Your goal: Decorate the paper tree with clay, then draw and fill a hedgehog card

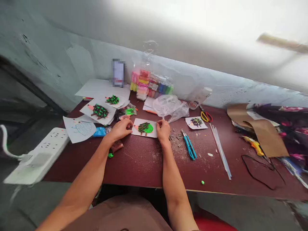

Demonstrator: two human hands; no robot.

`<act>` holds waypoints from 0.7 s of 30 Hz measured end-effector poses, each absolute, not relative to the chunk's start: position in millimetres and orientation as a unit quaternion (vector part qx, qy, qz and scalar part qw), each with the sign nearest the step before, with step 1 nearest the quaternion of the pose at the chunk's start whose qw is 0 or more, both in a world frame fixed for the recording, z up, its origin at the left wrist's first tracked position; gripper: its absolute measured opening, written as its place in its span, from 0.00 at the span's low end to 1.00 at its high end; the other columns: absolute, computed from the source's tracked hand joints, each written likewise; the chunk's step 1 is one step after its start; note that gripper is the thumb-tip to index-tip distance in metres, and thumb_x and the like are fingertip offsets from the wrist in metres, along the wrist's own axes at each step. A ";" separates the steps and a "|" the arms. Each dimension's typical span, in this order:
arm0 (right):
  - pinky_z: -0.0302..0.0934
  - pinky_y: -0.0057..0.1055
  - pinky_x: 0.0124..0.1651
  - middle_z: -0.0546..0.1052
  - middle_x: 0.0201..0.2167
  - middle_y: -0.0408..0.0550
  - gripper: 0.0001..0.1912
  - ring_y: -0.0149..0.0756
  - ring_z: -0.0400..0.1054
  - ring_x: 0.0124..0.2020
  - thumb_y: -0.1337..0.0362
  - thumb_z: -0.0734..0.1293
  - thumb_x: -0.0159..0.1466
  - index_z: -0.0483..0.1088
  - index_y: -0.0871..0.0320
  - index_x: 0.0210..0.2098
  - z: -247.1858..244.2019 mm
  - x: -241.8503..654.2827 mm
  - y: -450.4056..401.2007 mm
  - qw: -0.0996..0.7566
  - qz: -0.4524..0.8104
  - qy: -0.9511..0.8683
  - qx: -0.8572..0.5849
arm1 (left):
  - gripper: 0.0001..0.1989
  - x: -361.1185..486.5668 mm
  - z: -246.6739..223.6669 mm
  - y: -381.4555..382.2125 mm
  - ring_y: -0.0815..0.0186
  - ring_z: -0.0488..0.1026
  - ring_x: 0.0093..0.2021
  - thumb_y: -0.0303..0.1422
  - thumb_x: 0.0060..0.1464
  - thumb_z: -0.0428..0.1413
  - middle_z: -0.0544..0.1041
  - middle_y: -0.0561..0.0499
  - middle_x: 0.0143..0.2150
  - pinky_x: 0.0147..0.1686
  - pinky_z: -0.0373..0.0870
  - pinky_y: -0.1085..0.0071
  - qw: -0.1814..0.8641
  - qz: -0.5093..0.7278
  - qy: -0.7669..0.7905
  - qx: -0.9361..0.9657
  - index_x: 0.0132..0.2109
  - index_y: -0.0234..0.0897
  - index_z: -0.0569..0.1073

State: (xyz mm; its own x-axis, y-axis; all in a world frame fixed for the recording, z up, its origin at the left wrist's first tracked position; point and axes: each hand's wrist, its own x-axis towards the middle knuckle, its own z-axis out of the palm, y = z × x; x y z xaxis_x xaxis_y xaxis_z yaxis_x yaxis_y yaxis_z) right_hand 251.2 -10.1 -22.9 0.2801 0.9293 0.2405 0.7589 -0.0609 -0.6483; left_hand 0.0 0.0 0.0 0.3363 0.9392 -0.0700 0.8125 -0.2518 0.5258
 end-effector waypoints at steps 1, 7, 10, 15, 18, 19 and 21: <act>0.62 0.36 0.44 0.80 0.34 0.53 0.10 0.42 0.71 0.36 0.63 0.62 0.59 0.75 0.58 0.33 -23.1 250.9 -9.7 0.359 0.121 -0.589 -0.714 | 0.13 0.1 -0.8 0.1 0.57 0.75 0.45 0.24 0.52 0.58 0.78 0.46 0.43 0.46 0.69 0.65 0.242 0.134 0.560 0.781 0.45 0.35 0.75; 0.63 0.35 0.44 0.79 0.35 0.52 0.10 0.40 0.70 0.35 0.62 0.62 0.60 0.74 0.58 0.34 -23.7 247.2 -9.0 0.387 0.121 -0.583 -0.704 | 0.12 0.7 -4.7 0.2 0.56 0.75 0.47 0.23 0.50 0.57 0.78 0.45 0.45 0.49 0.69 0.63 0.235 0.155 0.555 0.783 0.43 0.37 0.74; 0.63 0.35 0.44 0.79 0.35 0.53 0.10 0.40 0.70 0.35 0.62 0.62 0.60 0.74 0.58 0.34 -22.9 244.1 -9.3 0.394 0.123 -0.571 -0.710 | 0.12 0.8 -5.3 -0.1 0.55 0.74 0.49 0.23 0.49 0.57 0.77 0.45 0.45 0.51 0.69 0.62 0.233 0.162 0.554 0.783 0.43 0.37 0.73; 0.63 0.35 0.45 0.80 0.36 0.54 0.10 0.40 0.71 0.36 0.62 0.63 0.61 0.75 0.59 0.35 -21.8 242.0 -8.4 0.388 0.122 -0.560 -0.722 | 0.12 1.0 -5.5 0.4 0.55 0.74 0.49 0.23 0.51 0.56 0.77 0.42 0.47 0.51 0.70 0.61 0.227 0.154 0.557 0.784 0.44 0.36 0.73; 0.63 0.36 0.45 0.80 0.37 0.55 0.11 0.41 0.72 0.37 0.63 0.63 0.62 0.76 0.60 0.36 -22.3 242.2 -8.6 0.367 0.115 -0.561 -0.733 | 0.11 1.7 -6.1 1.3 0.56 0.74 0.50 0.23 0.54 0.53 0.77 0.42 0.48 0.52 0.69 0.61 0.220 0.154 0.559 0.785 0.43 0.36 0.74; 0.63 0.36 0.45 0.80 0.38 0.56 0.11 0.42 0.72 0.37 0.63 0.63 0.62 0.76 0.61 0.37 -22.7 242.3 -8.7 0.360 0.111 -0.563 -0.735 | 0.11 1.9 -6.2 1.6 0.56 0.74 0.50 0.22 0.55 0.52 0.77 0.42 0.48 0.52 0.69 0.62 0.218 0.153 0.560 0.785 0.43 0.36 0.74; 0.63 0.37 0.47 0.80 0.39 0.57 0.12 0.42 0.72 0.39 0.63 0.63 0.62 0.77 0.61 0.38 -23.7 242.3 -9.0 0.352 0.104 -0.567 -0.737 | 0.10 2.3 -6.6 2.1 0.56 0.74 0.50 0.22 0.55 0.52 0.78 0.42 0.48 0.52 0.69 0.63 0.215 0.150 0.562 0.785 0.43 0.36 0.74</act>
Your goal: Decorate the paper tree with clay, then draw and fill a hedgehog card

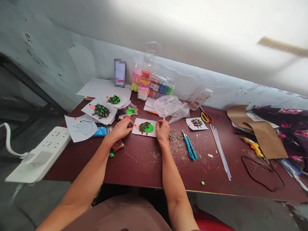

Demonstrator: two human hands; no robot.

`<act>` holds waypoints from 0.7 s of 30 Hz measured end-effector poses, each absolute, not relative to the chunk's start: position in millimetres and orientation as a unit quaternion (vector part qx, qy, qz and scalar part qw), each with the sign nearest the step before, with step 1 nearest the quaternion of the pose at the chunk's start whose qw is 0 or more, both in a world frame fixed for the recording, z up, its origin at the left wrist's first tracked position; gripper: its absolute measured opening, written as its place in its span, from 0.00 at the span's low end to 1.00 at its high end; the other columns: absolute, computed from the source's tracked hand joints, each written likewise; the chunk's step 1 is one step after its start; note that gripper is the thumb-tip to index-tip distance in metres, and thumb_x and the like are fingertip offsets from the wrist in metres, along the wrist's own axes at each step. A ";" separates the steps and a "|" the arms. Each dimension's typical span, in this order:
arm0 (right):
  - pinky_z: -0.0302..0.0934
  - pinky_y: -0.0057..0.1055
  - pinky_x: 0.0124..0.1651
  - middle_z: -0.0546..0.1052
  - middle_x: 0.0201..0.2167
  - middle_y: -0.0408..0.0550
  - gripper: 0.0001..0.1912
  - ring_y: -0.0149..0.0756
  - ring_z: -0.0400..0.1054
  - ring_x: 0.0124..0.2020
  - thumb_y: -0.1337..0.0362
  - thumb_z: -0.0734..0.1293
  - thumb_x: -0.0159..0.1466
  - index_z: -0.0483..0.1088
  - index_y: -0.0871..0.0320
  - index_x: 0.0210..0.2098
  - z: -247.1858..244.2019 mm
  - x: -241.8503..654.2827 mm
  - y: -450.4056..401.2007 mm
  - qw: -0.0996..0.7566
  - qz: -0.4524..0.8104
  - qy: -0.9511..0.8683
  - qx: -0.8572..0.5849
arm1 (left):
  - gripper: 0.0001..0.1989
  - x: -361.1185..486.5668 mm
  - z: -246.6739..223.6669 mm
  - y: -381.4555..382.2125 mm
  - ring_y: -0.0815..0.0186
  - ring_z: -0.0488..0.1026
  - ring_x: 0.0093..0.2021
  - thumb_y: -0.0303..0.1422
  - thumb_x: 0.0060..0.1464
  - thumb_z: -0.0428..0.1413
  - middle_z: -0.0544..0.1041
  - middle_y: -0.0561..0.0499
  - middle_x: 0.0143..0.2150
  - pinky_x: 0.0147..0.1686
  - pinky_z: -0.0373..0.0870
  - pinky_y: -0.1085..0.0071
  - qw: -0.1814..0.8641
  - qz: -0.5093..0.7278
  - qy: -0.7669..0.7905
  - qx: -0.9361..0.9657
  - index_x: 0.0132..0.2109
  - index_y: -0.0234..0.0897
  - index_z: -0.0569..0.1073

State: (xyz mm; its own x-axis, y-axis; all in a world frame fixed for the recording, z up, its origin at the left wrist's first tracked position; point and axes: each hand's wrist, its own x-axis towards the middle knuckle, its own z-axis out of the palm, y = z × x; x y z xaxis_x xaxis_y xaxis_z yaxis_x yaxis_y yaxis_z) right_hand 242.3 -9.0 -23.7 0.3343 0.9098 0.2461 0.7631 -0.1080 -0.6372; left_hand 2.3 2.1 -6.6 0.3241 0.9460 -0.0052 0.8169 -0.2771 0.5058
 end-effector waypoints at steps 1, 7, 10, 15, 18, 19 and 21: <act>0.64 0.37 0.47 0.80 0.39 0.57 0.13 0.43 0.72 0.39 0.63 0.63 0.63 0.77 0.62 0.39 -24.4 242.4 -9.0 0.350 0.102 -0.569 -0.737 | 0.10 2.3 -6.8 2.2 0.56 0.74 0.50 0.23 0.55 0.53 0.78 0.42 0.47 0.52 0.69 0.63 0.215 0.150 0.562 0.785 0.43 0.36 0.74; 0.64 0.38 0.50 0.80 0.43 0.59 0.19 0.44 0.72 0.43 0.64 0.59 0.65 0.78 0.62 0.46 -27.9 248.0 -10.3 0.370 0.077 -0.575 -0.726 | 0.09 0.8 -8.4 1.9 0.57 0.75 0.46 0.25 0.52 0.56 0.78 0.44 0.44 0.49 0.71 0.63 0.216 0.162 0.555 0.787 0.42 0.37 0.75; 0.64 0.37 0.50 0.81 0.42 0.58 0.20 0.44 0.73 0.43 0.64 0.58 0.64 0.79 0.60 0.46 -26.4 253.3 -16.1 0.392 0.073 -0.569 -0.719 | 0.10 0.6 -9.5 2.1 0.57 0.75 0.47 0.23 0.52 0.55 0.79 0.44 0.44 0.50 0.70 0.63 0.210 0.154 0.555 0.790 0.42 0.37 0.75; 0.63 0.34 0.41 0.82 0.35 0.54 0.16 0.40 0.71 0.32 0.57 0.63 0.61 0.78 0.60 0.39 -17.5 255.8 -27.6 0.417 0.125 -0.538 -0.722 | 0.14 0.9 -10.0 2.4 0.55 0.76 0.49 0.20 0.54 0.51 0.80 0.42 0.44 0.51 0.71 0.62 0.205 0.152 0.556 0.791 0.42 0.36 0.78; 0.59 0.32 0.37 0.80 0.29 0.52 0.17 0.38 0.67 0.28 0.53 0.62 0.63 0.75 0.59 0.31 -11.9 252.0 -29.5 0.401 0.129 -0.543 -0.726 | 0.15 0.8 -8.5 2.3 0.55 0.76 0.48 0.19 0.53 0.51 0.80 0.42 0.44 0.51 0.71 0.62 0.204 0.147 0.560 0.789 0.42 0.36 0.79; 0.57 0.32 0.36 0.79 0.28 0.51 0.17 0.37 0.66 0.27 0.53 0.61 0.63 0.74 0.58 0.30 -10.3 250.4 -29.5 0.393 0.124 -0.547 -0.729 | 0.15 0.8 -7.7 2.2 0.55 0.77 0.47 0.19 0.53 0.51 0.80 0.42 0.44 0.50 0.71 0.62 0.203 0.146 0.561 0.789 0.42 0.36 0.79; 0.54 0.32 0.34 0.78 0.25 0.51 0.19 0.35 0.64 0.26 0.52 0.60 0.64 0.72 0.58 0.27 -7.4 247.6 -29.7 0.372 0.109 -0.554 -0.737 | 0.15 0.6 -6.2 2.2 0.55 0.77 0.47 0.19 0.53 0.51 0.81 0.42 0.44 0.50 0.71 0.63 0.203 0.146 0.560 0.790 0.43 0.35 0.79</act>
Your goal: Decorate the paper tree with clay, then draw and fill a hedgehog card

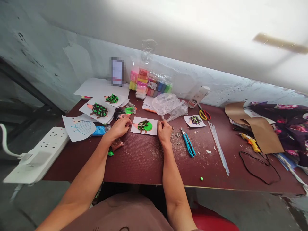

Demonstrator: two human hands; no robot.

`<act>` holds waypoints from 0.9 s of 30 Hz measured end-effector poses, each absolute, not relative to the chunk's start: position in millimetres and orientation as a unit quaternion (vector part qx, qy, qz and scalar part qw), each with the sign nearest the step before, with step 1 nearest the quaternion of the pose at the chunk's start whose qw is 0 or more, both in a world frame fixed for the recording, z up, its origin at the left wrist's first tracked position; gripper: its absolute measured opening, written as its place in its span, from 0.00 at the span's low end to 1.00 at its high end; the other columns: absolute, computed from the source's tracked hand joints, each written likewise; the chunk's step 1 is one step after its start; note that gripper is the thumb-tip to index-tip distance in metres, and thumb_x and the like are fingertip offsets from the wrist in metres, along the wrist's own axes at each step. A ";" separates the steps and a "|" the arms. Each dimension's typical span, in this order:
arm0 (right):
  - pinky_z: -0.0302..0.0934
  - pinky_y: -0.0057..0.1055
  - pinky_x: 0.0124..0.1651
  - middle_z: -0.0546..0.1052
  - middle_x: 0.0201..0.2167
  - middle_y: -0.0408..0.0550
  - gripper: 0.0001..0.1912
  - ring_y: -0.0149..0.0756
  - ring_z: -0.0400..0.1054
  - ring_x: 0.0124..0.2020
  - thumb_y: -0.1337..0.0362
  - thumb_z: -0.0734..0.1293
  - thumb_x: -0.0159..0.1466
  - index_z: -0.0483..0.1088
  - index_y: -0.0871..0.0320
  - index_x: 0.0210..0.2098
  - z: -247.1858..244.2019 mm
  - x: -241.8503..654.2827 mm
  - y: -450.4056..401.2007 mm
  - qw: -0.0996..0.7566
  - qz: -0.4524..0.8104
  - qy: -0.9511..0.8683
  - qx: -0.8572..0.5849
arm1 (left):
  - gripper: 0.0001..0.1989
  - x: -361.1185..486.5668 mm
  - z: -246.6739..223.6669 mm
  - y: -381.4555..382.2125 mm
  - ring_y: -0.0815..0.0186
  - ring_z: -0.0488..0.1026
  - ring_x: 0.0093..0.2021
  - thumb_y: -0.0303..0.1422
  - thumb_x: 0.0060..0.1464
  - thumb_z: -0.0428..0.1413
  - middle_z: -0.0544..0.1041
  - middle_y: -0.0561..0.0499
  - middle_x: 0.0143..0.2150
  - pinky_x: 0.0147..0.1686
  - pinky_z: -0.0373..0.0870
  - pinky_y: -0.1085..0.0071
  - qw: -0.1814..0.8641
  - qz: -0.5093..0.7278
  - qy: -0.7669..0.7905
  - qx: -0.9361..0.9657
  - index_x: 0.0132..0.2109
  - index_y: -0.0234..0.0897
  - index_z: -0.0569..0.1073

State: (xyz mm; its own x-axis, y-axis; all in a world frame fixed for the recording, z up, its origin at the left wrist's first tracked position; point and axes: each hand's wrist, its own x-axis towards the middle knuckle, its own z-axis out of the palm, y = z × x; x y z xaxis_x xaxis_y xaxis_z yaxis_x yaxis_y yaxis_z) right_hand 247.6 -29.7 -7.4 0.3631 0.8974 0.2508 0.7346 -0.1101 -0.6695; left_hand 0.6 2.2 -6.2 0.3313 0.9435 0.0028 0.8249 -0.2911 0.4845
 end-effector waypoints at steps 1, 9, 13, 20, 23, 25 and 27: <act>0.52 0.32 0.34 0.77 0.24 0.50 0.20 0.35 0.62 0.25 0.52 0.59 0.65 0.71 0.57 0.25 -5.8 246.6 -30.2 0.361 0.104 -0.557 -0.741 | 0.16 0.4 -5.4 2.3 0.56 0.77 0.47 0.19 0.53 0.51 0.81 0.42 0.44 0.50 0.71 0.63 0.204 0.145 0.559 0.790 0.43 0.35 0.79; 0.57 0.30 0.37 0.80 0.29 0.48 0.11 0.36 0.69 0.29 0.60 0.63 0.60 0.76 0.57 0.30 5.5 256.9 -52.0 0.330 0.123 -0.555 -0.753 | 0.18 -1.8 1.2 2.1 0.58 0.77 0.45 0.17 0.51 0.50 0.82 0.44 0.42 0.47 0.71 0.66 0.223 0.158 0.562 0.781 0.43 0.36 0.79; 0.61 0.31 0.39 0.82 0.31 0.47 0.10 0.37 0.71 0.31 0.65 0.64 0.58 0.78 0.56 0.33 7.1 262.4 -64.6 0.297 0.137 -0.561 -0.761 | 0.17 -1.8 1.8 1.5 0.56 0.78 0.47 0.18 0.54 0.50 0.82 0.43 0.44 0.48 0.71 0.64 0.220 0.163 0.571 0.774 0.43 0.37 0.80; 0.58 0.29 0.36 0.82 0.31 0.47 0.07 0.36 0.71 0.31 0.64 0.66 0.60 0.78 0.56 0.32 11.1 260.3 -75.8 0.223 0.150 -0.579 -0.769 | 0.12 0.9 9.2 -1.5 0.53 0.78 0.48 0.25 0.56 0.55 0.83 0.43 0.45 0.47 0.71 0.64 0.194 0.139 0.597 0.766 0.44 0.37 0.80; 0.56 0.29 0.35 0.81 0.31 0.48 0.10 0.36 0.71 0.31 0.61 0.66 0.63 0.78 0.56 0.31 13.9 258.6 -79.6 0.187 0.157 -0.594 -0.766 | 0.10 2.2 13.1 -2.3 0.55 0.78 0.45 0.27 0.56 0.55 0.83 0.45 0.42 0.44 0.71 0.65 0.200 0.132 0.599 0.764 0.43 0.38 0.80; 0.56 0.29 0.35 0.82 0.31 0.48 0.09 0.36 0.71 0.31 0.62 0.66 0.63 0.79 0.56 0.31 15.4 257.1 -82.1 0.177 0.165 -0.601 -0.762 | 0.09 2.9 13.9 -2.8 0.55 0.78 0.44 0.27 0.56 0.54 0.83 0.45 0.40 0.43 0.71 0.66 0.205 0.124 0.598 0.765 0.40 0.38 0.80; 0.56 0.29 0.35 0.82 0.31 0.47 0.07 0.36 0.71 0.31 0.66 0.67 0.61 0.79 0.55 0.32 16.3 255.4 -84.5 0.176 0.173 -0.609 -0.754 | 0.08 3.7 13.0 -3.6 0.56 0.78 0.43 0.28 0.56 0.55 0.83 0.46 0.40 0.41 0.70 0.67 0.212 0.116 0.592 0.769 0.38 0.39 0.79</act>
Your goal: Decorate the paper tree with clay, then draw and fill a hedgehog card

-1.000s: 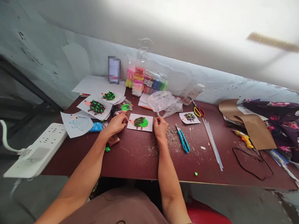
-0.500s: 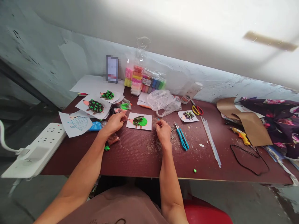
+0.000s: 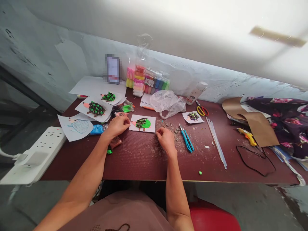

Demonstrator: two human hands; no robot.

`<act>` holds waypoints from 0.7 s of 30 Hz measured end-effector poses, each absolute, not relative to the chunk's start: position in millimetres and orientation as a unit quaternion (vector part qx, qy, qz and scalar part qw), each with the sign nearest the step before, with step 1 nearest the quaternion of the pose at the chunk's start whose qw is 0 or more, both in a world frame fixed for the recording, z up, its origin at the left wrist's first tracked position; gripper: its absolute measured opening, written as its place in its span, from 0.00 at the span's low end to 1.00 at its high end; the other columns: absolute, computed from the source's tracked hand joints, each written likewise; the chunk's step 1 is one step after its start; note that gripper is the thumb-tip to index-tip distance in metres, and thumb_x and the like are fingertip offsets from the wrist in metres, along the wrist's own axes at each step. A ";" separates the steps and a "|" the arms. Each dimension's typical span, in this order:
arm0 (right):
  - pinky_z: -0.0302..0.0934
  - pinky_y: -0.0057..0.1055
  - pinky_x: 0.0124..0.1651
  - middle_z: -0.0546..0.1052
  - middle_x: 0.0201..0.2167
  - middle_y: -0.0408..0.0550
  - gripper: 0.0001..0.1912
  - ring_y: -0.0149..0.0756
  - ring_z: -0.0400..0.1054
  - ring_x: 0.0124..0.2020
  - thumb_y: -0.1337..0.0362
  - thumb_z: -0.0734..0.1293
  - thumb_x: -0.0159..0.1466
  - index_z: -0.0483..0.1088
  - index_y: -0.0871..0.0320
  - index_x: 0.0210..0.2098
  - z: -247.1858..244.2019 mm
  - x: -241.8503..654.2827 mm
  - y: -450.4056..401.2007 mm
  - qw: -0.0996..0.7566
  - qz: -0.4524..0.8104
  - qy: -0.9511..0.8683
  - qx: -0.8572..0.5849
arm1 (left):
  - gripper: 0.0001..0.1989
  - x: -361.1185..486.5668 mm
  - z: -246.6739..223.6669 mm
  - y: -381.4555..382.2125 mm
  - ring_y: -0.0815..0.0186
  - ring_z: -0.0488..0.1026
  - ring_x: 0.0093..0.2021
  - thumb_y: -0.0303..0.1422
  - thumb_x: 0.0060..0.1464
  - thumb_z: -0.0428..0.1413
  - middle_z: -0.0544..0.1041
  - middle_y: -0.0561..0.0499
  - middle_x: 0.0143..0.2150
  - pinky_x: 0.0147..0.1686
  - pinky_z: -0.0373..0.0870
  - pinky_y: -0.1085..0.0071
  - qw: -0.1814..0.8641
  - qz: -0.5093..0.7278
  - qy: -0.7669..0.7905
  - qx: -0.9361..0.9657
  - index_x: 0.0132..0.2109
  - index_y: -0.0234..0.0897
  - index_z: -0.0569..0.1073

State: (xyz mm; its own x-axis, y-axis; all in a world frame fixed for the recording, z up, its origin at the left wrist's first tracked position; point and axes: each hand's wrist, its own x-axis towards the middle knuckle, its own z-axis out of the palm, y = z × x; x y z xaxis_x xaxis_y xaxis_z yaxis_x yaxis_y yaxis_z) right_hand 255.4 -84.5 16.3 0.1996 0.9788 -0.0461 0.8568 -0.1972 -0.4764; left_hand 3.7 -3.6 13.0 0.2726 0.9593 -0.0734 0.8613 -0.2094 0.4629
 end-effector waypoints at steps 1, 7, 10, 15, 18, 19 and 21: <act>0.56 0.28 0.35 0.82 0.31 0.46 0.07 0.35 0.72 0.32 0.67 0.67 0.60 0.79 0.55 0.32 16.3 254.8 -85.7 0.177 0.179 -0.612 -0.750 | 0.07 4.1 12.0 -4.0 0.56 0.78 0.43 0.28 0.56 0.55 0.83 0.46 0.40 0.41 0.70 0.67 0.216 0.111 0.587 0.772 0.37 0.39 0.79; 0.57 0.29 0.34 0.82 0.31 0.47 0.08 0.37 0.73 0.32 0.65 0.67 0.60 0.80 0.53 0.35 10.8 263.9 -90.5 0.173 0.146 -0.588 -0.776 | 0.05 5.5 6.2 -5.9 0.56 0.78 0.43 0.29 0.54 0.57 0.82 0.45 0.41 0.41 0.70 0.68 0.222 0.099 0.573 0.783 0.36 0.39 0.79; 0.58 0.31 0.34 0.82 0.31 0.50 0.10 0.39 0.73 0.32 0.64 0.66 0.62 0.81 0.53 0.34 8.5 276.4 -85.1 0.155 0.080 -0.566 -0.806 | 0.06 5.5 6.1 -5.7 0.57 0.78 0.43 0.28 0.54 0.57 0.82 0.45 0.40 0.41 0.70 0.68 0.223 0.098 0.571 0.784 0.36 0.39 0.80; 0.61 0.32 0.39 0.81 0.38 0.55 0.10 0.41 0.74 0.37 0.65 0.65 0.66 0.81 0.54 0.37 10.3 284.2 -63.2 0.118 0.022 -0.582 -0.805 | 0.08 6.1 8.5 -5.0 0.57 0.77 0.43 0.28 0.54 0.57 0.82 0.45 0.39 0.42 0.70 0.67 0.233 0.113 0.562 0.786 0.39 0.39 0.81; 0.61 0.33 0.40 0.80 0.41 0.58 0.09 0.43 0.74 0.39 0.65 0.65 0.67 0.79 0.57 0.40 10.9 278.9 -53.4 0.071 0.023 -0.587 -0.806 | 0.08 7.3 9.1 -5.6 0.57 0.77 0.44 0.28 0.54 0.58 0.82 0.45 0.40 0.42 0.70 0.68 0.243 0.121 0.554 0.787 0.40 0.39 0.81; 0.60 0.33 0.40 0.80 0.42 0.58 0.09 0.43 0.74 0.39 0.65 0.65 0.68 0.78 0.57 0.40 10.7 277.0 -51.9 0.059 0.027 -0.587 -0.807 | 0.08 7.9 9.1 -6.0 0.57 0.77 0.43 0.28 0.53 0.58 0.82 0.46 0.40 0.42 0.70 0.68 0.245 0.119 0.552 0.788 0.40 0.39 0.81; 0.60 0.33 0.40 0.79 0.42 0.59 0.08 0.43 0.74 0.40 0.66 0.65 0.69 0.77 0.58 0.42 10.3 273.8 -51.3 0.044 0.032 -0.585 -0.809 | 0.07 9.0 9.0 -6.9 0.58 0.77 0.42 0.28 0.53 0.58 0.82 0.46 0.39 0.41 0.70 0.68 0.248 0.112 0.552 0.788 0.39 0.39 0.81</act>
